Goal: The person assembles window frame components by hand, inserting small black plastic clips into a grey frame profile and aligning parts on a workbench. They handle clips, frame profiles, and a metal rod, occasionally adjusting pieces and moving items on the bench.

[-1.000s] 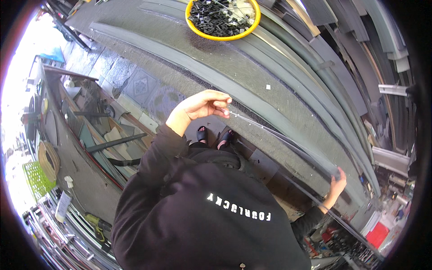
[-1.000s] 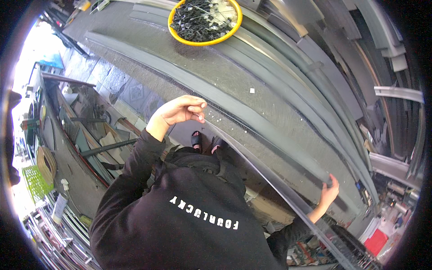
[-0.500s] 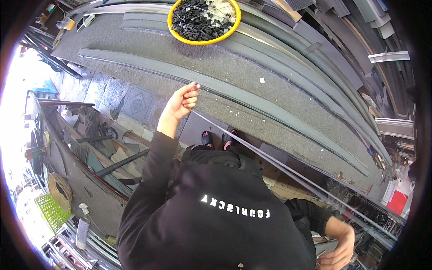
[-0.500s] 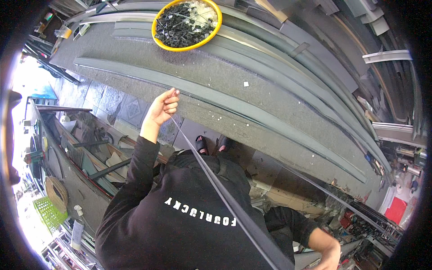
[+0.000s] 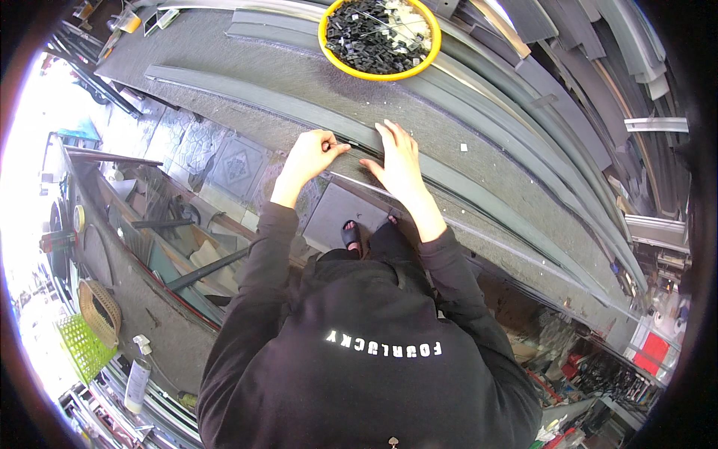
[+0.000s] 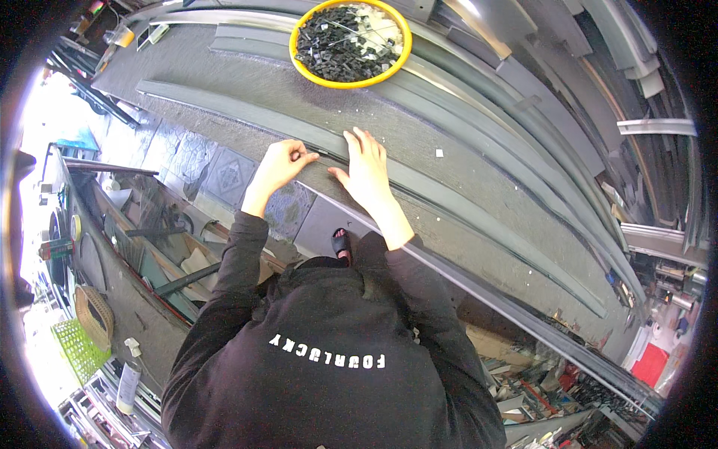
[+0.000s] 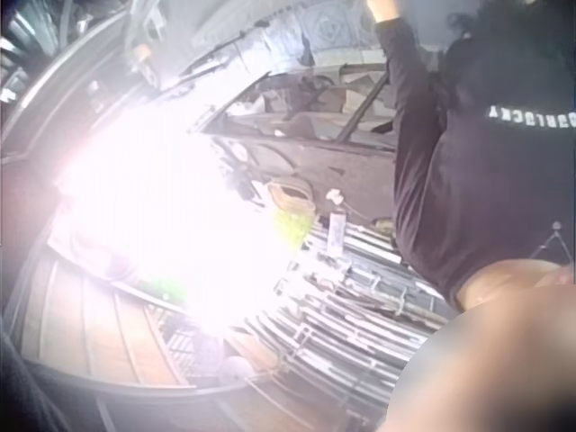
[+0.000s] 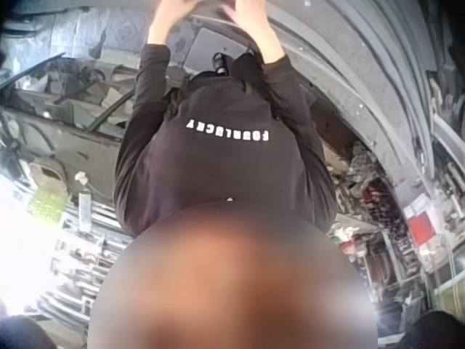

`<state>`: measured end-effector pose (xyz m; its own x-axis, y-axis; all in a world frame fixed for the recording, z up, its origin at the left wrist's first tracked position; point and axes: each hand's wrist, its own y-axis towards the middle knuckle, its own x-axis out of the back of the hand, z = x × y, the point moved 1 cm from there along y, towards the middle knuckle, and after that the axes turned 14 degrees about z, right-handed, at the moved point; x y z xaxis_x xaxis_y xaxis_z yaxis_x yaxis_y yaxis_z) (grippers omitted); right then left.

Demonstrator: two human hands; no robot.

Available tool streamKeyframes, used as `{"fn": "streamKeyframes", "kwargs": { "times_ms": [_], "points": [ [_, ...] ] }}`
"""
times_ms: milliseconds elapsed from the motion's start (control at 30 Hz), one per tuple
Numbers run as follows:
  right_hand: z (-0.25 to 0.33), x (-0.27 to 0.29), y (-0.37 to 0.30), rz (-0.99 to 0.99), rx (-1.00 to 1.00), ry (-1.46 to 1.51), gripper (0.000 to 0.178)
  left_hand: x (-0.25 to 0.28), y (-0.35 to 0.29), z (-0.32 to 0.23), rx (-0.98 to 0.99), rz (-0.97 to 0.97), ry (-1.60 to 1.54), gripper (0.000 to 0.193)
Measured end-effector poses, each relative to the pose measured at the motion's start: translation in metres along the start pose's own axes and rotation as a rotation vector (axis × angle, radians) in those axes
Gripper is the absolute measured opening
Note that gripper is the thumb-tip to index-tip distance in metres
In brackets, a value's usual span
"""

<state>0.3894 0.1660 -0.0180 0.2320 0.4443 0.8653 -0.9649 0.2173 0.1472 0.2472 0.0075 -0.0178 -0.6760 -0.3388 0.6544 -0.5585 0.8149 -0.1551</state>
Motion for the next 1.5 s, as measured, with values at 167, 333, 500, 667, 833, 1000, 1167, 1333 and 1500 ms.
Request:
{"fn": "streamKeyframes", "kwargs": {
  "times_ms": [167, 333, 500, 667, 833, 1000, 1167, 1333, 1500],
  "points": [
    [-0.011, -0.023, 0.019, 0.065, -0.045, -0.041, 0.063, -0.009, -0.004, 0.01, 0.002, -0.077, -0.282, 0.042],
    [-0.024, -0.006, 0.035, 0.258, 0.005, 0.124, 0.047, -0.029, -0.005, 0.011, 0.043, -0.154, -0.589, 0.041],
    [-0.038, 0.012, 0.054, 0.625, -0.106, 0.516, 0.034, -0.049, 0.006, -0.005, -0.131, -0.344, -0.834, 0.04],
    [-0.045, 0.015, 0.067, 0.814, -0.185, 0.786, 0.035, -0.058, 0.021, -0.019, -0.17, -0.549, -0.86, 0.04],
    [-0.047, 0.014, 0.07, 0.76, -0.102, 0.72, 0.033, -0.062, 0.029, -0.019, -0.112, -0.617, -0.797, 0.036],
    [-0.047, 0.011, 0.068, 0.785, -0.201, 0.865, 0.026, -0.065, 0.032, -0.014, -0.072, -0.562, -0.891, 0.036],
    [-0.048, 0.008, 0.067, 0.731, -0.183, 0.853, 0.02, -0.065, 0.034, -0.023, -0.012, -0.63, -0.783, 0.036],
    [-0.051, 0.003, 0.066, 0.734, -0.223, 0.815, 0.027, -0.069, 0.042, -0.024, 0.005, -0.756, -0.691, 0.036],
    [-0.05, 0.001, 0.066, 0.689, -0.185, 0.781, 0.028, -0.081, 0.052, -0.007, 0.034, -0.799, -0.806, 0.036]
  ]
}}
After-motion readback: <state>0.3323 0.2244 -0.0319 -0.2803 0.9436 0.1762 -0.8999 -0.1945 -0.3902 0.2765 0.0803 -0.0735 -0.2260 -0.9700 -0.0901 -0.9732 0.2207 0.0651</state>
